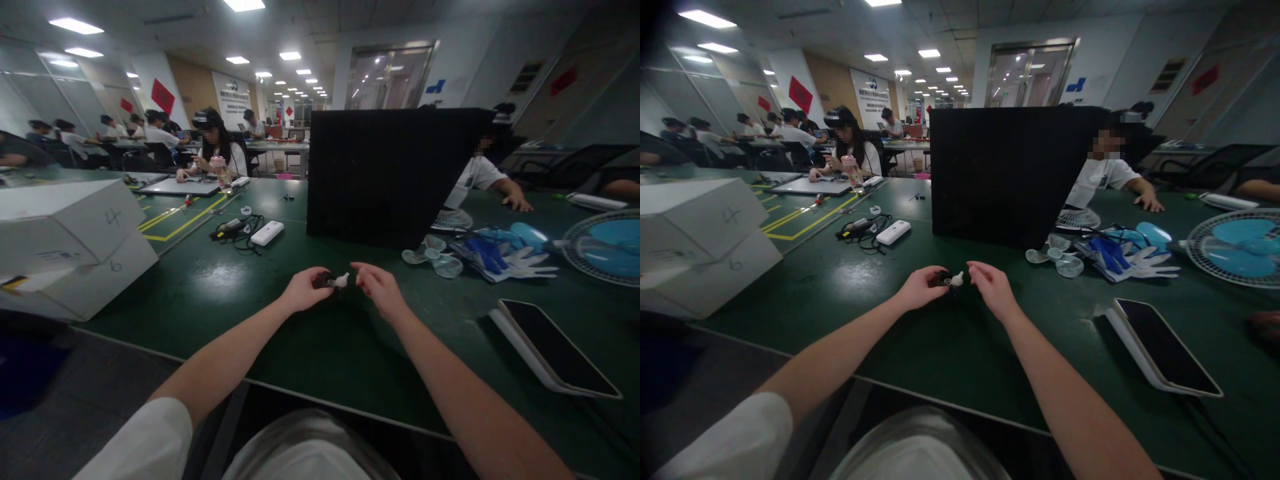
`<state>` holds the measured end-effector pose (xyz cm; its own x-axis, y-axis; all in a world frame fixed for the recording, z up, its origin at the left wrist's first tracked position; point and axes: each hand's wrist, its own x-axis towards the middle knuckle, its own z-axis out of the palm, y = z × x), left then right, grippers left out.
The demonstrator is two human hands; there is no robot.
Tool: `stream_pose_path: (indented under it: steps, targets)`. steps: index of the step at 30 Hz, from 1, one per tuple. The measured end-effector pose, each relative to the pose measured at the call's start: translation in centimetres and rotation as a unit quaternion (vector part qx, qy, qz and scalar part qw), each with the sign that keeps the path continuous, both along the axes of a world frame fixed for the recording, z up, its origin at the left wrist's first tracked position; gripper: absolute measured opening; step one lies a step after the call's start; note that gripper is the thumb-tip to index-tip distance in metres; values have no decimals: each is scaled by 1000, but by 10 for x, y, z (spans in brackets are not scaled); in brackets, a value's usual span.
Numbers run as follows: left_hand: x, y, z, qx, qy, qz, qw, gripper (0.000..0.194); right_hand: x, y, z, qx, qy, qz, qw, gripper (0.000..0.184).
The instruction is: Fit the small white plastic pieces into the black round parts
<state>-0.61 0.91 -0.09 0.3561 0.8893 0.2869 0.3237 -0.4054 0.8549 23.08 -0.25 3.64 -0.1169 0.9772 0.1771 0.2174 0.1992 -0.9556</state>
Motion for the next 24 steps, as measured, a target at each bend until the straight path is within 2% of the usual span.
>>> stream_pose_path:
  steps: [2, 4, 8, 11, 19, 24]
  targets:
    - [-2, 4, -2, -15, 1, 25, 1000, 47, 12, 11, -6, -81, 137, -5, 987, 72]
    - [-5, 9, -4, -27, 15, 47, 998, 46, 25, 22, -12, -161, 235, 14, 958, 86]
    - [-9, 14, -6, -51, 40, 62, 996, 46, 44, 35, -20, -246, 342, 15, 907, 94]
    - [-10, 16, -6, -63, 39, 54, 996, 49, 48, 38, -22, -257, 368, 11, 893, 93]
    - [-9, 18, -10, -63, 39, 50, 996, 51, 46, 39, -24, -262, 365, 20, 893, 89]
    - [-7, 15, -11, -55, 34, 42, 997, 62, 45, 39, -25, -267, 373, 14, 889, 88]
